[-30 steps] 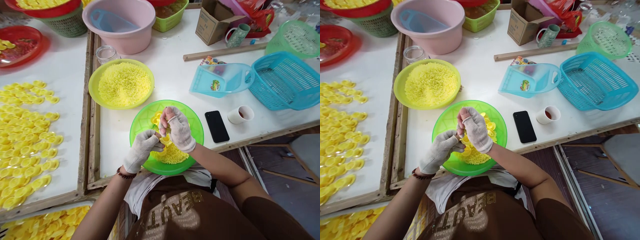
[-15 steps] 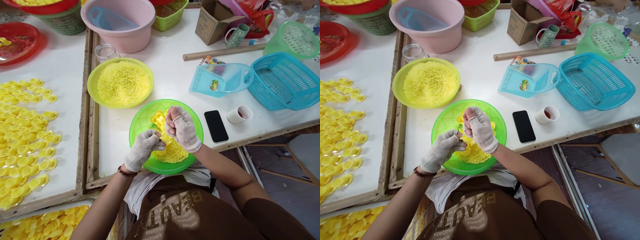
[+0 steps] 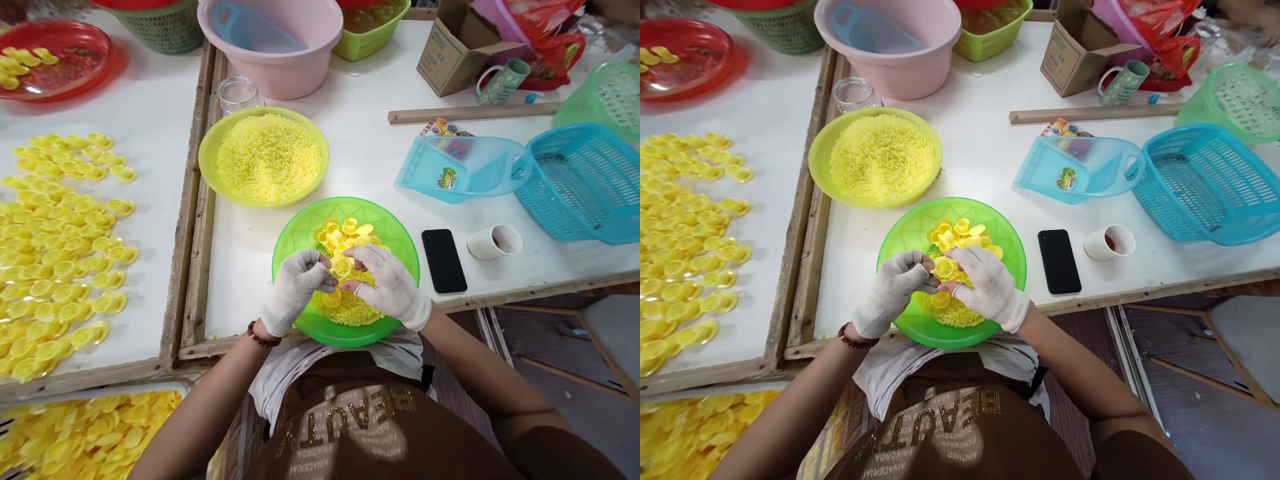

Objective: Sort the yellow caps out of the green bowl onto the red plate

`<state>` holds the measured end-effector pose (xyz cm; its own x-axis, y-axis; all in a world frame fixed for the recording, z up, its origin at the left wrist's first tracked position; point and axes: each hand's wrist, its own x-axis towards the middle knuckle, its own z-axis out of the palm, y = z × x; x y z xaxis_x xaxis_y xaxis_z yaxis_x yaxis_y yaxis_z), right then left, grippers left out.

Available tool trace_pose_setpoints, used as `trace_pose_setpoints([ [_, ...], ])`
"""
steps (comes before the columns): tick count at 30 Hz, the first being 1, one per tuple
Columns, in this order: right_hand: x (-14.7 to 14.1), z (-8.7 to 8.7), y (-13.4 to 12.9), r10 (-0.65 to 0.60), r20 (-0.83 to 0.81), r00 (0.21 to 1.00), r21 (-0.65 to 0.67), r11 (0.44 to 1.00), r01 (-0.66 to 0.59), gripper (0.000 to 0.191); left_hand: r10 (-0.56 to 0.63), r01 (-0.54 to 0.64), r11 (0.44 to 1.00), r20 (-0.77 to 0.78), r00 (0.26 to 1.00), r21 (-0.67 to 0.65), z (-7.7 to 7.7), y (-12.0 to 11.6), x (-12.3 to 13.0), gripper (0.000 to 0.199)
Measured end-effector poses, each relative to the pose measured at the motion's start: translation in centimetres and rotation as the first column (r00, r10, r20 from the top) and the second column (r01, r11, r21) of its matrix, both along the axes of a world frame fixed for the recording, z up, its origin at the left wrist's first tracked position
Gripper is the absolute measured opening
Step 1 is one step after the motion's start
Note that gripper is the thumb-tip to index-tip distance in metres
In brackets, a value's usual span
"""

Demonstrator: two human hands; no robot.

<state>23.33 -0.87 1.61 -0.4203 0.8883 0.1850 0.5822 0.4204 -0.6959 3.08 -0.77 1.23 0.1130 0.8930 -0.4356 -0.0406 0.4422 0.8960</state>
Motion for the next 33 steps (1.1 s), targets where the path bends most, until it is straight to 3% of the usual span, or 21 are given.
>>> trace_pose_setpoints([
  [4,-0.9,-0.5,0.5,-0.029,-0.142,0.989,-0.274,0.962,-0.011,0.029,0.031,0.012,0.979,-0.208,0.978,0.202,0.1,-0.5,0.5,0.009],
  [6,-0.5,-0.7,0.6,-0.043,-0.224,0.974,-0.406,0.912,-0.053,0.02,0.005,0.031,0.983,-0.196,0.981,0.181,0.0,-0.7,0.4,0.009],
  [8,0.5,-0.7,0.7,-0.017,-0.272,0.962,-0.453,0.884,-0.113,0.019,-0.006,0.022,0.993,-0.136,0.991,0.118,-0.2,-0.7,0.2,0.012],
  [10,1.5,-0.4,0.7,0.07,-0.231,0.971,-0.388,0.908,-0.157,0.024,0.011,-0.007,0.998,-0.068,0.998,0.058,-0.4,-0.6,-0.1,0.017],
  [13,2.0,0.1,0.5,0.115,-0.02,0.993,-0.143,0.983,-0.116,0.031,0.033,-0.031,0.999,0.055,0.998,-0.025,-0.6,-0.2,-0.3,0.023],
  [16,1.2,0.1,0.5,0.105,0.071,0.992,-0.029,0.994,-0.103,0.039,0.014,0.0,0.996,0.159,0.987,-0.087,-0.8,0.2,-0.3,0.026],
  [18,0.5,-0.1,0.5,0.124,0.094,0.988,-0.008,0.992,-0.124,0.032,0.003,0.017,0.994,0.181,0.983,-0.107,-0.7,0.1,-0.1,0.026],
  [21,-0.3,-0.4,0.1,0.138,0.126,0.982,0.054,0.988,-0.146,0.021,-0.026,0.029,0.999,0.14,0.99,-0.021,0.1,-0.8,-0.1,0.025],
  [24,-0.6,-0.6,-0.2,0.194,0.148,0.97,0.102,0.972,-0.21,0.023,-0.077,0.072,0.988,0.027,0.997,0.136,1.2,-1.8,-0.6,0.025],
  [27,-0.4,-0.9,-0.4,0.226,0.194,0.954,0.108,0.962,-0.25,0.035,-0.007,0.01,0.985,-0.02,1.0,0.175,2.1,-2.7,-3.0,0.026],
  [30,1.0,-1.8,-0.6,0.251,0.291,0.923,0.108,0.95,-0.293,0.035,0.216,-0.168,0.958,-0.199,0.956,0.232,2.6,-3.9,-8.3,0.022],
  [31,1.7,-2.3,-0.7,0.268,0.325,0.907,0.106,0.943,-0.316,0.032,0.311,-0.232,0.935,-0.307,0.899,0.268,2.6,-4.5,-10.6,0.02],
  [33,3.0,-3.4,-0.9,0.286,0.388,0.876,0.089,0.935,-0.344,0.027,0.47,-0.337,0.88,-0.523,0.711,0.333,2.4,-5.6,-15.4,0.019],
])
